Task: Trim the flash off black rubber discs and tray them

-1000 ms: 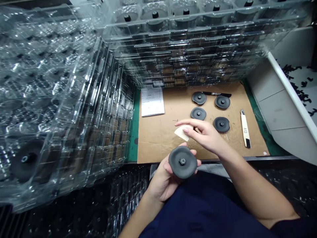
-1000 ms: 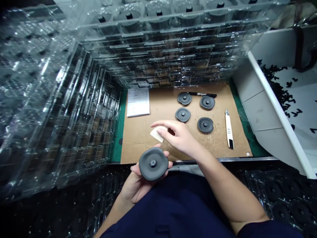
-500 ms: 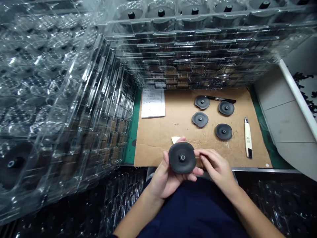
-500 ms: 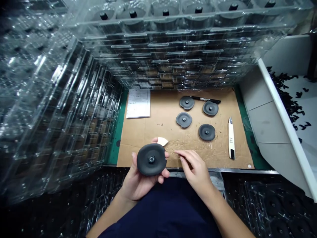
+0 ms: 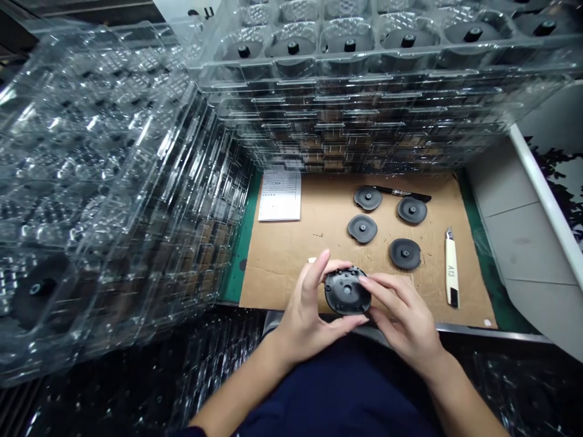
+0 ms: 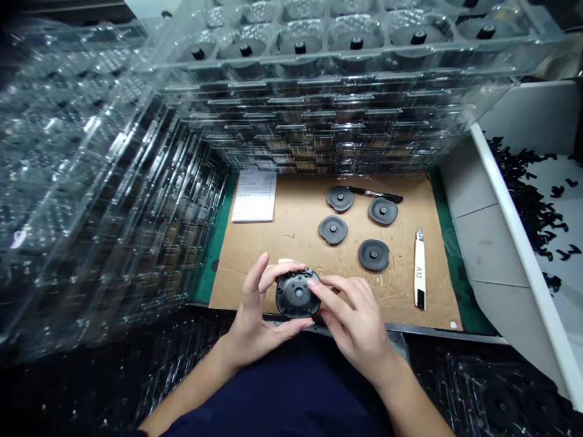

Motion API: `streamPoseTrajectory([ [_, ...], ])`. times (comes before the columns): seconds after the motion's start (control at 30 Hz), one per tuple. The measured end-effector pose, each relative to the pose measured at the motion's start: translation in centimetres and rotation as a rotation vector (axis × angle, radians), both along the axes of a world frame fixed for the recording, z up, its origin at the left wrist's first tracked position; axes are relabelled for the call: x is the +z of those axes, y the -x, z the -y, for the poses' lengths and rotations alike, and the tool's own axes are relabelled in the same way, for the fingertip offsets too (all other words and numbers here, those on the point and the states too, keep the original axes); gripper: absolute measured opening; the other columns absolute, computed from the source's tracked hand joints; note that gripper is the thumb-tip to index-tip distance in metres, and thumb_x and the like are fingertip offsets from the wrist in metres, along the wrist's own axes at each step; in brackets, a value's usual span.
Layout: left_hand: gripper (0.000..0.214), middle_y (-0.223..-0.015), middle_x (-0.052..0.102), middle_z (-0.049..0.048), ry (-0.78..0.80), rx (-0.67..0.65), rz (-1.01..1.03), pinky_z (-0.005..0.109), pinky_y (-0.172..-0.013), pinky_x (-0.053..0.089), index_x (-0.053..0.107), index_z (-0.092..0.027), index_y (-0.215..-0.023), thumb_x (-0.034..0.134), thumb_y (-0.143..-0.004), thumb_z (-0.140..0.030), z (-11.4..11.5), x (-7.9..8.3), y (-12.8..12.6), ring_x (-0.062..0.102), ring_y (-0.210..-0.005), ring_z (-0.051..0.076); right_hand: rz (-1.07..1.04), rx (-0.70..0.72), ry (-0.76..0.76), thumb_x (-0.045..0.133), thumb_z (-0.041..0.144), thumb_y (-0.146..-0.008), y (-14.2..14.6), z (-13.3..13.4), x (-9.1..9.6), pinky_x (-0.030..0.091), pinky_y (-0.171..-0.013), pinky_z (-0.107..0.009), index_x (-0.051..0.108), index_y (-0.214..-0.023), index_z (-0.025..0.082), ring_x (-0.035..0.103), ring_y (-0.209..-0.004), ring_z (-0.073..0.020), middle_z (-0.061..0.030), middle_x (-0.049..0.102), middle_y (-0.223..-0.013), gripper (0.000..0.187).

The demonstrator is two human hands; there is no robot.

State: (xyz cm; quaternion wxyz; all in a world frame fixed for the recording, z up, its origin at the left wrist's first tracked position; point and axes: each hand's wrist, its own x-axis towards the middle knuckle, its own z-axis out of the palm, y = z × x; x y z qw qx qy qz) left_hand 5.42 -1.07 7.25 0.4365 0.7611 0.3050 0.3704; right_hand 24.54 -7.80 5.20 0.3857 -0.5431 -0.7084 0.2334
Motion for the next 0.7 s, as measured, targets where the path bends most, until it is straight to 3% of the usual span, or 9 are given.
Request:
streamPoseTrajectory([
  [0.03,0.105,-0.126,0.054,0.0134,0.054,-0.001,-0.007,0.045,-0.101,0.038,0.012,-0.028,-0.145,0.080,-0.065,-0.019,0.0,0.2,-0.2,0.052,-0.115,0.024,0.035,0.037,-0.011,0.056,0.012,-0.086,-0.4,-0.2,0.3,0.040,-0.088,-0.037,0.048,-0.132,0.027,0.052,-0.103,-0.0207,-0.0085,0.054,-0.117,0.049],
  [0.1,0.080,-0.120,0.059,0.0110,0.330,-0.018,-0.009,0.041,-0.101,0.038,0.038,-0.025,-0.136,0.078,-0.067,-0.031,0.1,0.4,-0.6,0.054,-0.112,0.024,0.023,0.077,-0.009,0.056,0.020,-0.088,-0.9,-0.3,0.9,0.040,-0.083,-0.036,0.057,-0.123,0.023,0.054,-0.093,-0.0201,-0.0079,0.058,-0.105,0.035],
  [0.17,0.046,-0.098,0.066,0.0099,0.688,-0.032,-0.005,0.036,-0.088,0.047,0.060,-0.016,-0.109,0.066,-0.076,-0.047,0.4,0.5,-1.0,0.061,-0.094,0.021,-0.082,0.017,0.023,0.051,0.022,-0.091,-0.7,0.0,1.3,0.041,-0.071,-0.031,0.064,-0.102,0.019,0.054,-0.075,-0.0161,-0.0041,0.058,-0.082,0.018],
  [0.2,0.043,-0.084,0.067,0.0087,0.820,-0.027,-0.001,0.033,-0.077,0.050,0.063,-0.014,-0.096,0.056,-0.080,-0.053,0.7,0.5,-1.1,0.063,-0.080,0.019,-0.135,-0.038,0.051,0.047,0.023,-0.092,-0.3,0.3,1.4,0.040,-0.065,-0.028,0.063,-0.091,0.018,0.052,-0.067,-0.0143,-0.0022,0.055,-0.073,0.017],
  [0.3,0.055,-0.062,0.061,0.0040,0.913,0.047,-0.024,0.026,-0.054,0.046,0.061,-0.012,-0.078,0.045,-0.080,-0.065,1.5,0.0,-0.2,0.056,-0.054,0.013,-0.179,-0.128,0.157,0.043,0.026,-0.094,0.8,1.1,0.8,0.038,-0.053,-0.022,0.056,-0.069,0.018,0.048,-0.054,-0.0113,0.0009,0.050,-0.059,0.029],
  [0.37,0.054,-0.059,0.061,0.0027,0.915,0.126,-0.068,0.023,-0.051,0.043,0.062,-0.012,-0.075,0.051,-0.076,-0.065,2.1,-0.3,1.7,0.053,-0.050,0.011,-0.135,-0.005,0.216,0.041,0.030,-0.094,1.2,1.1,-0.5,0.040,-0.051,-0.020,0.055,-0.066,0.019,0.052,-0.052,-0.0108,0.0010,0.053,-0.058,0.034],
  [0.53,0.037,-0.067,0.065,0.0023,0.896,0.433,-0.284,0.023,-0.055,0.045,0.067,-0.011,-0.085,0.062,-0.078,-0.046,5.6,0.9,11.0,0.055,-0.056,0.010,-0.019,0.399,0.244,0.047,0.040,-0.089,1.4,-1.0,-5.2,0.052,-0.062,-0.016,0.069,-0.084,0.022,0.069,-0.068,-0.0141,-0.0009,0.073,-0.078,0.029],
  [0.7,0.025,-0.094,0.065,0.0045,0.923,0.864,-0.605,0.034,-0.071,0.053,0.061,-0.012,-0.097,0.056,-0.087,-0.034,13.7,4.9,23.2,0.062,-0.079,0.016,0.275,0.628,0.607,0.043,0.050,-0.085,2.1,-3.1,-7.5,0.056,-0.068,-0.022,0.072,-0.086,0.028,0.071,-0.082,-0.0199,-0.0010,0.075,-0.090,0.037],
])
